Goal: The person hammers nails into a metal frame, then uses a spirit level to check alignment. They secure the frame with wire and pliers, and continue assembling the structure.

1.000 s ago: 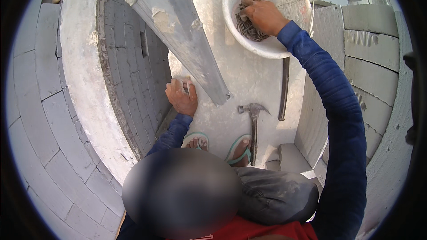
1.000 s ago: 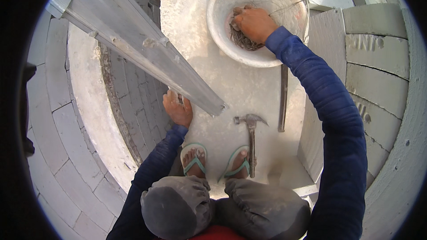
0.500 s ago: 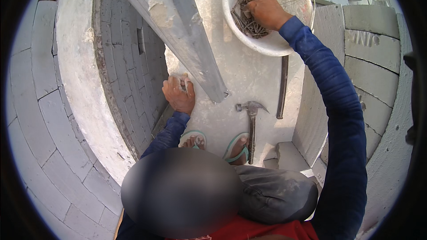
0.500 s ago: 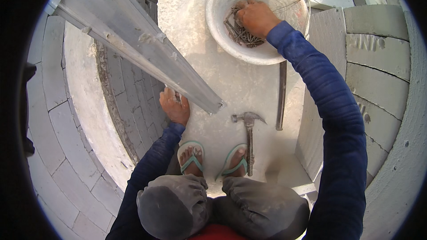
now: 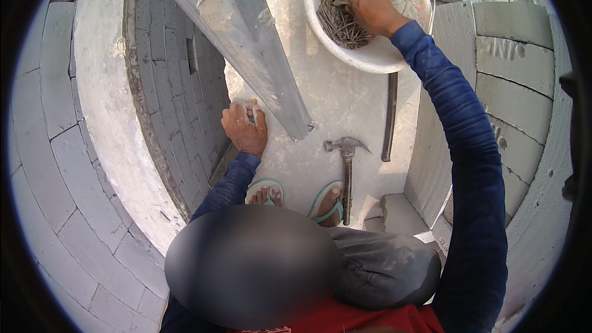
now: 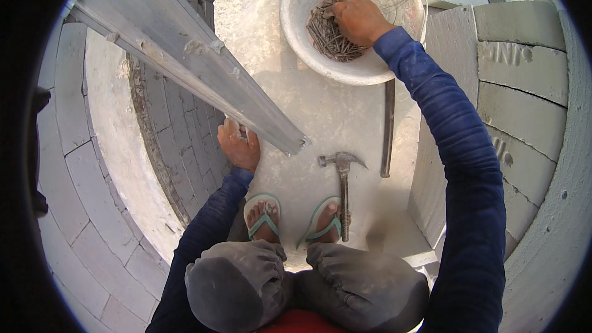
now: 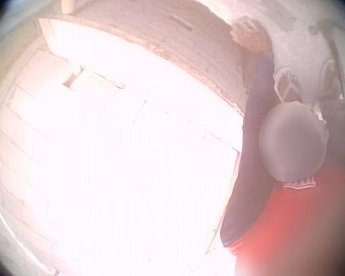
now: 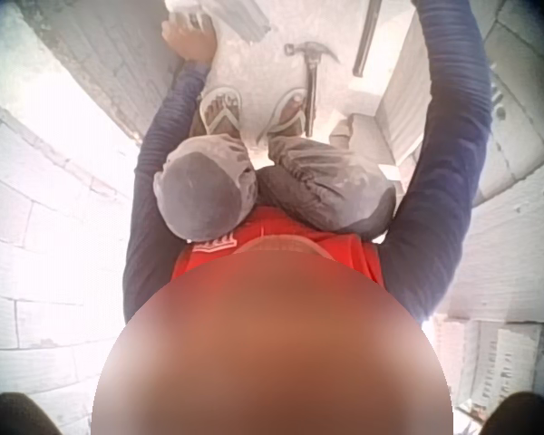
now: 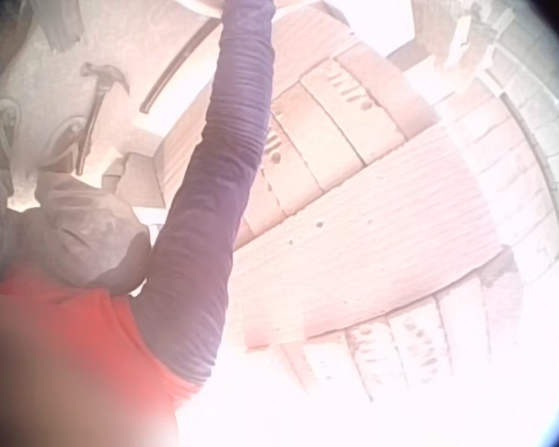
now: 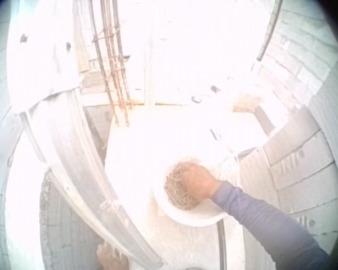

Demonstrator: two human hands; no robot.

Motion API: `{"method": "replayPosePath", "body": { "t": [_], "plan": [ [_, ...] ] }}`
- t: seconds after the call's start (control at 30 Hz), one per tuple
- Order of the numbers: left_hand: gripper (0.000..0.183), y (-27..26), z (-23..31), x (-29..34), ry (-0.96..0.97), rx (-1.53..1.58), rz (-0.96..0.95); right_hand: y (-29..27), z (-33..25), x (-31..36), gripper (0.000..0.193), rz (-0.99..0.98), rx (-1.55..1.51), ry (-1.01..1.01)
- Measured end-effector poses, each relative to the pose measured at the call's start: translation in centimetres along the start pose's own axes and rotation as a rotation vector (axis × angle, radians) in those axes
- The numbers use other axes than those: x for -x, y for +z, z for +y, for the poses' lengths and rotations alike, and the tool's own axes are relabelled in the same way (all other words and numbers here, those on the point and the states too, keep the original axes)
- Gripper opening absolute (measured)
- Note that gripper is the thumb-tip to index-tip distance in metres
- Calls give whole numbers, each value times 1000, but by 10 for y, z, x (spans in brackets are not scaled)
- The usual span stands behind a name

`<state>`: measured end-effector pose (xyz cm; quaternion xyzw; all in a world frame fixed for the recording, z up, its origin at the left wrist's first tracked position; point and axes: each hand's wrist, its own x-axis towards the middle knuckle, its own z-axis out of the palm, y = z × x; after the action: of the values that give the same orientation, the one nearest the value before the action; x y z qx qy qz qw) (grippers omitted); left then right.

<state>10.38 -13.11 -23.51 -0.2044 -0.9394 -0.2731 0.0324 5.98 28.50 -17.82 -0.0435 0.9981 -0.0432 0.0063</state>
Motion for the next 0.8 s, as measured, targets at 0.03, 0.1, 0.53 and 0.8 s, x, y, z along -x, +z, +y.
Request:
{"method": "replayPosePath", "body": {
  "t": [0.03,0.1,0.53,0.8],
  "plan": [
    [17,0,0,0,-1,-2,1,2,0,-1,30,3,15,41],
    [17,0,0,0,-3,-7,4,4,-1,-2,24,66,-38,26],
    [15,-2,4,-2,6,-19,0,9,-39,-33,18,-37,87,255],
    [13,0,2,0,-63,16,-59,-35,-60,-18,32,-39,-107,376]
  ]
}}
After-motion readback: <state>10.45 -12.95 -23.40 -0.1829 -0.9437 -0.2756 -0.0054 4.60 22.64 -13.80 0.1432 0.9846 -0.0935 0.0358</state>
